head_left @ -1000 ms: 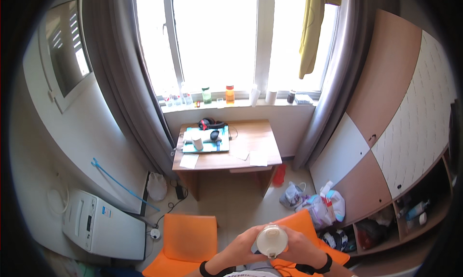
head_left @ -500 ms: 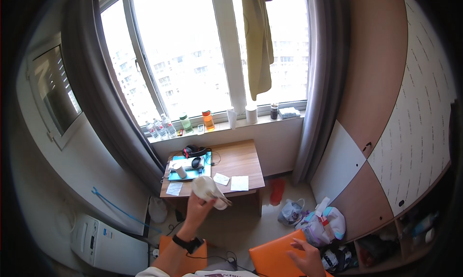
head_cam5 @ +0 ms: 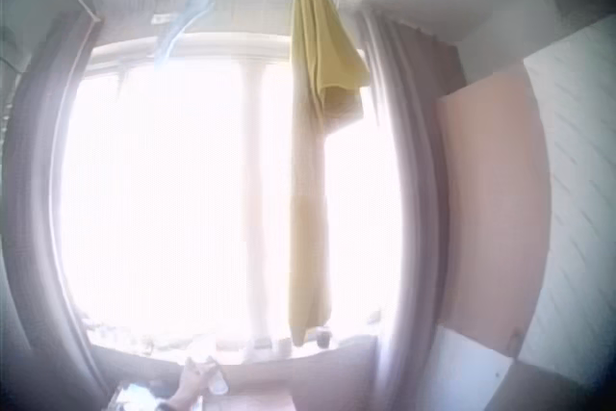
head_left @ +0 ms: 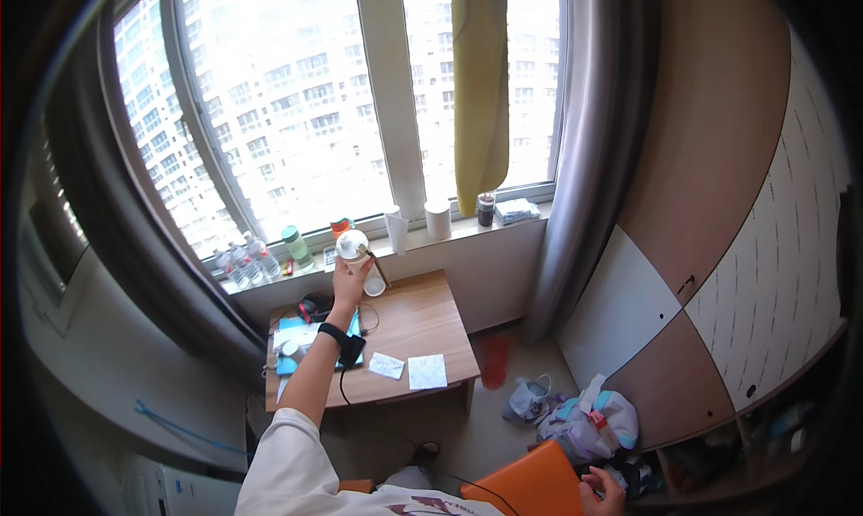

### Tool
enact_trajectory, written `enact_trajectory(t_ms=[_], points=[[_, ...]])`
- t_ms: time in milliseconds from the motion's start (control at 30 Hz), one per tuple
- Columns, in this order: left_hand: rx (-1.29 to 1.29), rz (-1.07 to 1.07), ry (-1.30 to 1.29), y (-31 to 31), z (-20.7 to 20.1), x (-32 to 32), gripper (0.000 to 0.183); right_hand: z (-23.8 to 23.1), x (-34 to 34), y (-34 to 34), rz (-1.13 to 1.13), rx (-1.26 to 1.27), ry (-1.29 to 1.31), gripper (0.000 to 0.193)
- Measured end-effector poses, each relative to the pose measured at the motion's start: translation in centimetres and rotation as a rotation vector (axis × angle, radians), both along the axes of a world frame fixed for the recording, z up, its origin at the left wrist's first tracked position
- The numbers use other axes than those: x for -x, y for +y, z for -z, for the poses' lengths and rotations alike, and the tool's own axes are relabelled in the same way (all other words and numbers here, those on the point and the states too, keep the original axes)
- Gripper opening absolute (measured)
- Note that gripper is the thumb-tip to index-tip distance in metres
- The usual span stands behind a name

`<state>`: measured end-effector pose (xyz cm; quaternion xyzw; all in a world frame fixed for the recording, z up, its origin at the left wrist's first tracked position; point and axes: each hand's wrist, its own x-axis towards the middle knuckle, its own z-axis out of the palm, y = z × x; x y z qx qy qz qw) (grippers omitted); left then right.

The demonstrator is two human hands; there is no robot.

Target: Move several plastic and reusable bottles from a shelf to a window sill, then wipe one green bottle with a white tissue.

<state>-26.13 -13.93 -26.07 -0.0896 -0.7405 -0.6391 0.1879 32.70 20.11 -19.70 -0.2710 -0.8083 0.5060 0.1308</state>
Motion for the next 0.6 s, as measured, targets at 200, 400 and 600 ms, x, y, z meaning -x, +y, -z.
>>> enact_trajectory(t_ms=[200, 400, 600], points=[[0.000, -0.115, -0.095, -0.3, 4.9, 16.0, 0.067, -2.8, 6.3, -5.5, 0.165, -0.118, -0.121, 0.030], [0.081, -0.179, -0.107, -0.3, 9.8, 24.8, 0.068, -4.8, 11.5, -10.1, 0.266, -0.273, -0.250, 0.032], [0.087, -0.164, -0.133, 0.4, 11.4, 28.2, 0.070, -7.0, 15.6, -13.6, 0.324, -0.447, -0.225, 0.026]])
